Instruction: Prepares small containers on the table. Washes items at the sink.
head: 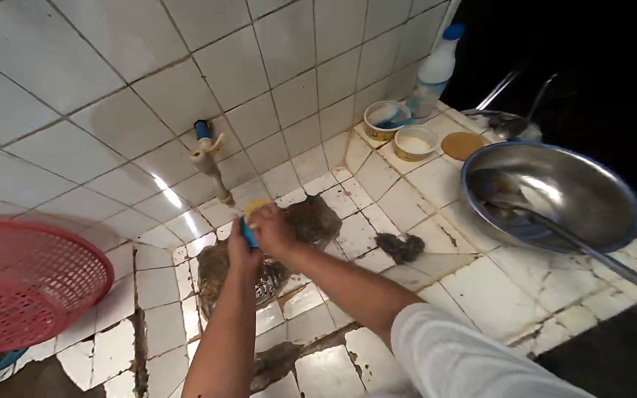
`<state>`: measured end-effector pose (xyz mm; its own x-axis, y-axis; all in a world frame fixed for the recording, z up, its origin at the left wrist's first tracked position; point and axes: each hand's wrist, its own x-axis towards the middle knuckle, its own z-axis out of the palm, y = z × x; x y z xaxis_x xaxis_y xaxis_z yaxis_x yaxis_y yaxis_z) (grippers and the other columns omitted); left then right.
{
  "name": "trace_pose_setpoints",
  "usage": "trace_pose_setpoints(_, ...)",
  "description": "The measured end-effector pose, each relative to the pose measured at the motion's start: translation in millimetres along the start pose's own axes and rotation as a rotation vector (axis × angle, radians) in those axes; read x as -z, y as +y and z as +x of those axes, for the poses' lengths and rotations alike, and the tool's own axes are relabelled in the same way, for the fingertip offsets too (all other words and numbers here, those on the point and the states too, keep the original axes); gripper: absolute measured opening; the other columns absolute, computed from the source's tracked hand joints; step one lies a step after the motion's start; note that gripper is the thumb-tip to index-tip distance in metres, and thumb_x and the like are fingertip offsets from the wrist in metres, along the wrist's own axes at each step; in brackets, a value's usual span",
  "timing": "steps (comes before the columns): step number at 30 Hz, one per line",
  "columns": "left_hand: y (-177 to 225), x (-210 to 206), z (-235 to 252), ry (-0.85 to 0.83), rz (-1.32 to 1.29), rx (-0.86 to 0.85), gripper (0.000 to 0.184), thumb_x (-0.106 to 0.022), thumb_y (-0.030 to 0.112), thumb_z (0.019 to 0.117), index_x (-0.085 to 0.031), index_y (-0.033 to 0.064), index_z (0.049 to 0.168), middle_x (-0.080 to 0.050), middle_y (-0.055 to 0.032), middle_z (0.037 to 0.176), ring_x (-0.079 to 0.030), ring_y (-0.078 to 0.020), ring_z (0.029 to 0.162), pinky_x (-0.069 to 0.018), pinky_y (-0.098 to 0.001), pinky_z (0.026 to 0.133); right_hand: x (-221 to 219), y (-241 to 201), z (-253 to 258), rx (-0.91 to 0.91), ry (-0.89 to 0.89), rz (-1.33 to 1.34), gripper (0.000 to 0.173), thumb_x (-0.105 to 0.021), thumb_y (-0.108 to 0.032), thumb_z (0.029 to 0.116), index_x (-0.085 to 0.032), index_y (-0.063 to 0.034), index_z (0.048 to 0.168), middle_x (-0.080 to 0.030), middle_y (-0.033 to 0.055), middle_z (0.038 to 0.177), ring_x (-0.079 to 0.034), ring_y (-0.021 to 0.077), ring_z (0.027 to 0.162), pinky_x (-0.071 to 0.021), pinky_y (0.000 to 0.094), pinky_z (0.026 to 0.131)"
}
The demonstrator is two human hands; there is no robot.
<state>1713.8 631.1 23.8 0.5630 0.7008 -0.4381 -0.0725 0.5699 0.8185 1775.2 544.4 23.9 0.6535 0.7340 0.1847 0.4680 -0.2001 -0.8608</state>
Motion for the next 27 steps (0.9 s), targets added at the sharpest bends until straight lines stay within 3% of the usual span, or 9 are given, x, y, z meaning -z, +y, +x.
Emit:
trace_pose_setpoints(4, 21.5, 17.0, 2.1, 0.079, 0.026, -0.051, 0.046, -0.027, 0.037, 0.1134, -0.052, 0.0001, 0.125, -0.064, -0.0128, 0.098, -0.066, -0.0189, 0.084, -0.0576, -0.0371, 0.074, -10.0, -4.3, -6.9, 0.164, -0.293, -0.017, 0.025, -0.057, -0.006, 0.0993, -0.072, 0.0053, 0.116, -0.069, 0.0249, 0.124, -0.061, 0.0388, 0.126, -0.0429, 0.0483, 0.113)
trace_pose_setpoints(7, 15.0, 12.1, -1.9, 0.059, 0.059, -0.053, 0.042, -0.028, 0.03, 0.1141, -0.051, -0.0011, 0.13, -0.064, -0.014, 0.103, -0.066, -0.0196, 0.09, -0.0568, -0.0378, 0.08, -6.3, -2.5, 20.1, 0.019, -0.168, -0.051, 0.024, -0.058, -0.004, 0.1006, -0.07, 0.0071, 0.118, -0.065, 0.0283, 0.125, -0.06, 0.0418, 0.123, -0.0475, 0.05, 0.108)
trace_pose_setpoints(11, 17.2, 7.3, 5.5, 0.031, -0.049, -0.037, 0.036, -0.028, 0.029, 0.1135, -0.055, 0.0048, 0.113, -0.063, -0.0047, 0.084, -0.064, -0.0107, 0.072, -0.0552, -0.0281, 0.066, -17.1, -22.9, 21.4, -0.04, -0.228, 0.054, 0.03, -0.056, -0.008, 0.1027, -0.065, 0.005, 0.128, -0.062, 0.0273, 0.133, -0.06, 0.038, 0.126, -0.0467, 0.0481, 0.11)
trace_pose_setpoints(14, 23.3, 15.2, 8.9, 0.077, -0.036, -0.032, 0.036, -0.034, 0.03, 0.1129, -0.051, 0.0011, 0.125, -0.063, -0.0113, 0.096, -0.065, -0.0162, 0.081, -0.057, -0.0337, 0.073, -2.6, -9.6, 15.9, 0.047, -0.399, 0.011, 0.03, -0.059, -0.012, 0.0983, -0.066, 0.0063, 0.122, -0.065, 0.0257, 0.125, -0.062, 0.036, 0.12, -0.0473, 0.049, 0.105)
trace_pose_setpoints(17, 18.8, 5.8, 0.3, 0.043, -0.029, -0.018, 0.04, -0.03, 0.03, 0.1138, -0.049, 0.0004, 0.132, -0.064, -0.0138, 0.107, -0.066, -0.0188, 0.093, -0.0572, -0.036, 0.082, 3.3, 7.6, 32.9, 0.058, -0.197, -0.133, 0.025, -0.061, -0.007, 0.0985, -0.07, 0.0057, 0.118, -0.062, 0.0307, 0.127, -0.056, 0.0469, 0.125, -0.044, 0.056, 0.108)
trace_pose_setpoints(20, 17.4, -4.6, 2.5, 0.02, -0.065, 0.002, 0.034, -0.031, 0.027, 0.1134, -0.055, 0.0037, 0.118, -0.066, -0.0084, 0.093, -0.067, -0.0148, 0.082, -0.0577, -0.0317, 0.075, -9.8, 0.7, 41.4, 0.024, -0.059, -0.1, 0.023, -0.052, -0.001, 0.1019, -0.067, 0.008, 0.117, -0.057, 0.0305, 0.14, -0.051, 0.046, 0.135, -0.0422, 0.0536, 0.114)
trace_pose_setpoints(23, -3.0, 37.9, 44.9, -0.141, -0.13, -0.019, 0.028, -0.03, 0.019, 0.1115, -0.053, 0.0067, 0.121, -0.064, -0.0017, 0.086, -0.065, -0.0088, 0.074, -0.0567, -0.0277, 0.068, -23.3, -9.8, 16.7, 0.106, -0.295, 0.032, 0.033, -0.046, -0.005, 0.1058, -0.061, 0.0062, 0.133, -0.06, 0.0247, 0.141, -0.054, 0.0345, 0.137, -0.0414, 0.0458, 0.117)
trace_pose_setpoints(25, -10.7, 52.4, 53.7, -0.198, -0.184, -0.009, 0.031, -0.021, 0.021, 0.1111, -0.047, 0.0109, 0.125, -0.062, 0.0009, 0.086, -0.064, -0.0065, 0.074, -0.0556, -0.0256, 0.067, -24.6, -5.4, 14.7, 0.248, -0.408, 0.041, 0.038, -0.041, -0.009, 0.1084, -0.059, 0.0028, 0.139, -0.057, 0.0186, 0.149, -0.046, 0.0289, 0.146, -0.03, 0.0436, 0.125)
trace_pose_setpoints(27, 5.0, 20.5, 20.8, -0.03, -0.098, 0.015, 0.027, -0.024, 0.018, 0.1119, -0.05, 0.0089, 0.112, -0.061, -0.0013, 0.08, -0.063, -0.0085, 0.07, -0.055, -0.0263, 0.063, -18.1, 0.6, 29.0, 0.282, -0.416, -0.093, 0.04, -0.038, -0.016, 0.1103, -0.061, -0.0051, 0.142, -0.056, 0.0105, 0.152, -0.04, 0.0279, 0.15, -0.0163, 0.0539, 0.128)
